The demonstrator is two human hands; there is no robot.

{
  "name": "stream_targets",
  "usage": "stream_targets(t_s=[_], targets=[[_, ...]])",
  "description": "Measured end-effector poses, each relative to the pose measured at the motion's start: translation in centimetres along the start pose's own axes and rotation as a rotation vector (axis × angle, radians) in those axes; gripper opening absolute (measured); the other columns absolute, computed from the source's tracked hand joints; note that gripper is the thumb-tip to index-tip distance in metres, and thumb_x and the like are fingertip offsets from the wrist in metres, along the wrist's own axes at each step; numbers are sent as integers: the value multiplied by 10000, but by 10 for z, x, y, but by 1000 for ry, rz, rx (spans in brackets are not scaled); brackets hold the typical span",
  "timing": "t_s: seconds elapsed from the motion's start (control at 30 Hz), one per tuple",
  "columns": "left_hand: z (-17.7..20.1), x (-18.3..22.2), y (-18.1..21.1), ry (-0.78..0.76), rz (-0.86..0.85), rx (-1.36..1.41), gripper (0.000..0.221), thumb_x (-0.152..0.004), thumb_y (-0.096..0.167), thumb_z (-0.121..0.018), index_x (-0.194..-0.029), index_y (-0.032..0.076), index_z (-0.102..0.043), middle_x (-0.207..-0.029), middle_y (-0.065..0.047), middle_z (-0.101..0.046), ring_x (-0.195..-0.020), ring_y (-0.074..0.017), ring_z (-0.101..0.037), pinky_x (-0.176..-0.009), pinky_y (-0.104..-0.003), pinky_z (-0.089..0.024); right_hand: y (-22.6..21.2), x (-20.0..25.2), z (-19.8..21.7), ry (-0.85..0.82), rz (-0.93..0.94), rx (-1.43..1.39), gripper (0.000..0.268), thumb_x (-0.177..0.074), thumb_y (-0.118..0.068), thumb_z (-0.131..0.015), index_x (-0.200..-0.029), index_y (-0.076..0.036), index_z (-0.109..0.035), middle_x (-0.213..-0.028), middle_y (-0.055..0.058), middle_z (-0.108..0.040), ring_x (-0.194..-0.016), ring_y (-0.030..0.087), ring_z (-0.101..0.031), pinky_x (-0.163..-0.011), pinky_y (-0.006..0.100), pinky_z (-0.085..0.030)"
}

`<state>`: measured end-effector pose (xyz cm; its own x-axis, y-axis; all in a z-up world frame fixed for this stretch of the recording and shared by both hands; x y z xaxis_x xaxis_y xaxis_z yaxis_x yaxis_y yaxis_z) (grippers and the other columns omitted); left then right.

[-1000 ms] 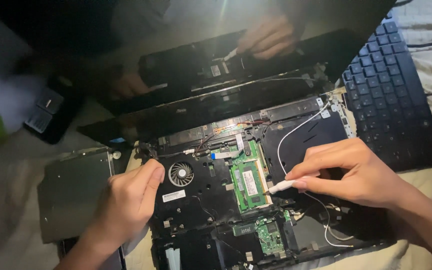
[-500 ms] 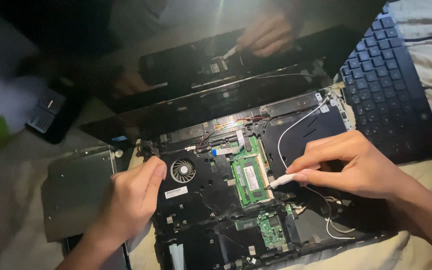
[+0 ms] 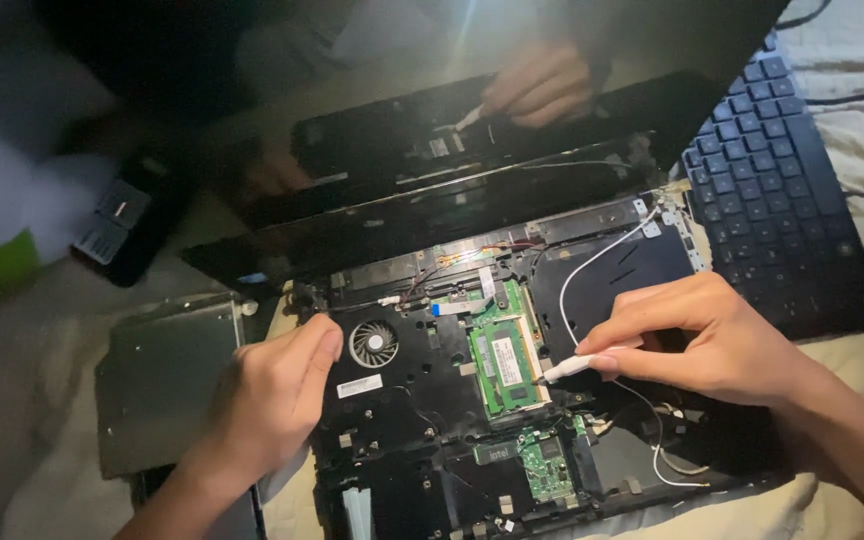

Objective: Repairing a laptop by adjusting internal components like the RAM module and internal wiring using a small tool.

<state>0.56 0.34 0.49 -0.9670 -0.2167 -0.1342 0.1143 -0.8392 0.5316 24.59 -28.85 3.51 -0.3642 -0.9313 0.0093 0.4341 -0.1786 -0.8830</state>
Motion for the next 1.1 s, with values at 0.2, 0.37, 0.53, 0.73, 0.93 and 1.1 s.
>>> stream_targets(t_s=[0.2,0.37,0.53,0.73,0.93,1.1], targets=[[-5,-2,0,34,-9,43,271,-1040,103,-474,-780,102,-550,-574,-8,-488,-467,-123,-467,-444,-304,-376,-4,-1,3,-20,88,-7,104,-818,-178,-799,-863,-110,-863,-615,-17,-722,-506,64,-570,-476,212,-433],[-4,-3,0,32,-20,35,263,-1036,100,-478,-789,92,-568,-572,-7,-469,-472,-128,-447,-458,-313,-353,-3,-2,3,-23,62,-13,115,-817,-180,-799,-868,-108,-872,-602,-15,-726,-500,62,-567,-461,212,-422],[-1,0,0,16,-7,-3,262,-1035,97,-487,-782,97,-554,-555,-11,-429,-466,-150,-386,-447,-346,-304,-2,-2,0,-39,93,-1,113,-814,-172,-792,-884,-122,-866,-638,-14,-760,-507,57,-614,-454,194,-447],[-1,-2,-1,15,-14,3,249,-1031,95,-496,-793,93,-570,-561,-12,-453,-466,-151,-408,-442,-346,-321,-3,-4,1,-39,102,-3,121,-818,-183,-790,-892,-123,-864,-655,-17,-781,-536,53,-649,-485,186,-483],[-1,-2,-3,-4,46,-3,230,-1038,138,-489,-831,97,-580,-593,-37,-498,-487,-195,-479,-485,-380,-370,0,-5,1,-21,108,48,119,-802,-217,-796,-858,-135,-862,-649,-36,-780,-521,60,-657,-495,205,-501],[-2,-3,-2,14,2,9,261,-1036,112,-474,-796,90,-574,-562,-10,-433,-469,-157,-398,-448,-349,-312,-1,-5,-2,-17,123,29,108,-796,-183,-801,-870,-128,-858,-648,-29,-782,-534,67,-654,-480,197,-505]])
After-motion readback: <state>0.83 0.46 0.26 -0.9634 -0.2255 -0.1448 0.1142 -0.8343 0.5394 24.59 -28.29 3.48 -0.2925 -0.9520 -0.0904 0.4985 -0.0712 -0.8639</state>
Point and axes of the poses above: each hand's wrist, its own x-axis away from the middle knuckle, its own z-axis out of the back of the hand, y = z × x, the point moved 1 cm from there along -x, towards the middle knuckle
